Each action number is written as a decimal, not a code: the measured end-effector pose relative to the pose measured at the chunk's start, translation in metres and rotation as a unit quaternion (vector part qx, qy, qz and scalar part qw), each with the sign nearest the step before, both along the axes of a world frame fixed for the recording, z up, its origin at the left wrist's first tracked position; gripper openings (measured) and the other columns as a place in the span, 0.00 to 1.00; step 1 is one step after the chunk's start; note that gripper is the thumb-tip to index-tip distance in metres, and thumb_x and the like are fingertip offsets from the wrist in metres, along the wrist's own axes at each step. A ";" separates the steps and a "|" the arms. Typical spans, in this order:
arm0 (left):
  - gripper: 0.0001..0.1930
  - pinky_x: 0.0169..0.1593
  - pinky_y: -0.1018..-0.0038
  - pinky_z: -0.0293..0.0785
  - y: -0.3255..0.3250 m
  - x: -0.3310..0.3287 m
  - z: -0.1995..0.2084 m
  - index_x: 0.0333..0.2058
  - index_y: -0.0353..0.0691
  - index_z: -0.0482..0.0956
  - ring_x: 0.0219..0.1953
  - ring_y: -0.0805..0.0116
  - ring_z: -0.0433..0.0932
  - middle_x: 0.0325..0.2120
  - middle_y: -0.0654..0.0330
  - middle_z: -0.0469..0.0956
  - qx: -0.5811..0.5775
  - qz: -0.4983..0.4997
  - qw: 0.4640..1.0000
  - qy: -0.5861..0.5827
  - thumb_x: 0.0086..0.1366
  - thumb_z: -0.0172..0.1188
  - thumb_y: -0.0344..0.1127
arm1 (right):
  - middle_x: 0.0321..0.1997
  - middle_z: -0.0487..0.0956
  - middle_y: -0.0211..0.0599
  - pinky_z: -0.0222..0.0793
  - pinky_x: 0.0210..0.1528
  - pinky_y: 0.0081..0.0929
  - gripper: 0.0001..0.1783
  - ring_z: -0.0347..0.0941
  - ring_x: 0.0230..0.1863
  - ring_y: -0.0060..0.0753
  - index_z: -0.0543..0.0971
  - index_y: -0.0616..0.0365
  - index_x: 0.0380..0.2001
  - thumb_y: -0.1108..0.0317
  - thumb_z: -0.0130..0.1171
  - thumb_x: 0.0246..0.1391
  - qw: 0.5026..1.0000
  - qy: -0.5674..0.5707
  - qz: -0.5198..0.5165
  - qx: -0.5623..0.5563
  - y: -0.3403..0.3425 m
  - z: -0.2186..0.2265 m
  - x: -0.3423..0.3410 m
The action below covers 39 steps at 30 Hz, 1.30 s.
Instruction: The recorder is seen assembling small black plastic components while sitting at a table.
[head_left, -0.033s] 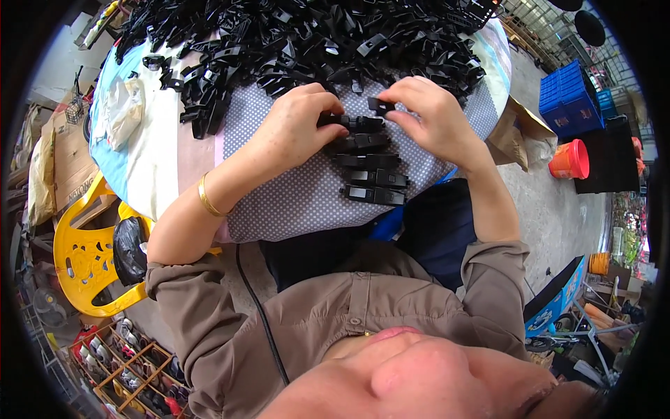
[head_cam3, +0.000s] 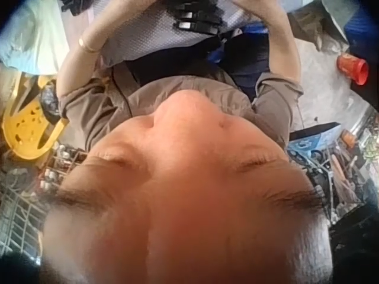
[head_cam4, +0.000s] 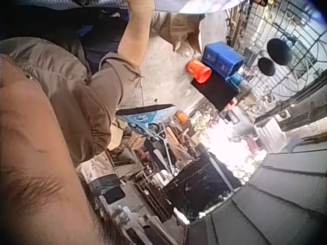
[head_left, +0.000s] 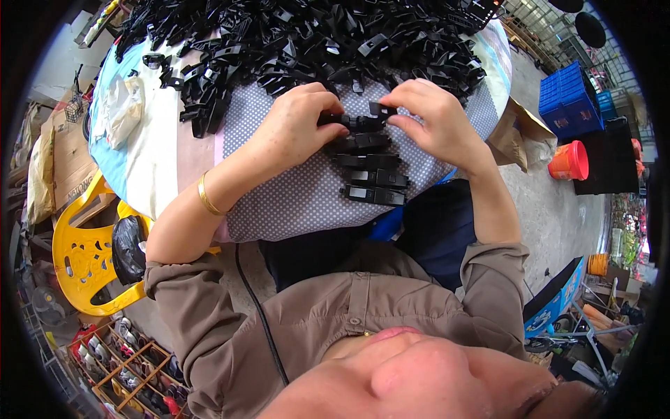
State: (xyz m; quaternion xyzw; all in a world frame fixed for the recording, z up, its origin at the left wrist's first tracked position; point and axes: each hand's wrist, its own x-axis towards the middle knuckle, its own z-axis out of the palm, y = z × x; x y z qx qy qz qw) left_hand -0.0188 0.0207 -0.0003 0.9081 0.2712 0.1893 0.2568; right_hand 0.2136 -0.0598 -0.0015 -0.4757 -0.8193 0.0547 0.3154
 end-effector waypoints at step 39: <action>0.12 0.50 0.62 0.73 0.104 -0.047 0.006 0.40 0.37 0.80 0.46 0.49 0.76 0.42 0.52 0.76 0.243 0.219 0.942 0.070 0.56 0.60 0.32 | 0.33 0.77 0.33 0.72 0.40 0.29 0.10 0.72 0.35 0.36 0.83 0.57 0.36 0.71 0.64 0.48 0.990 -0.076 -0.106 0.057 0.009 -0.017 -0.005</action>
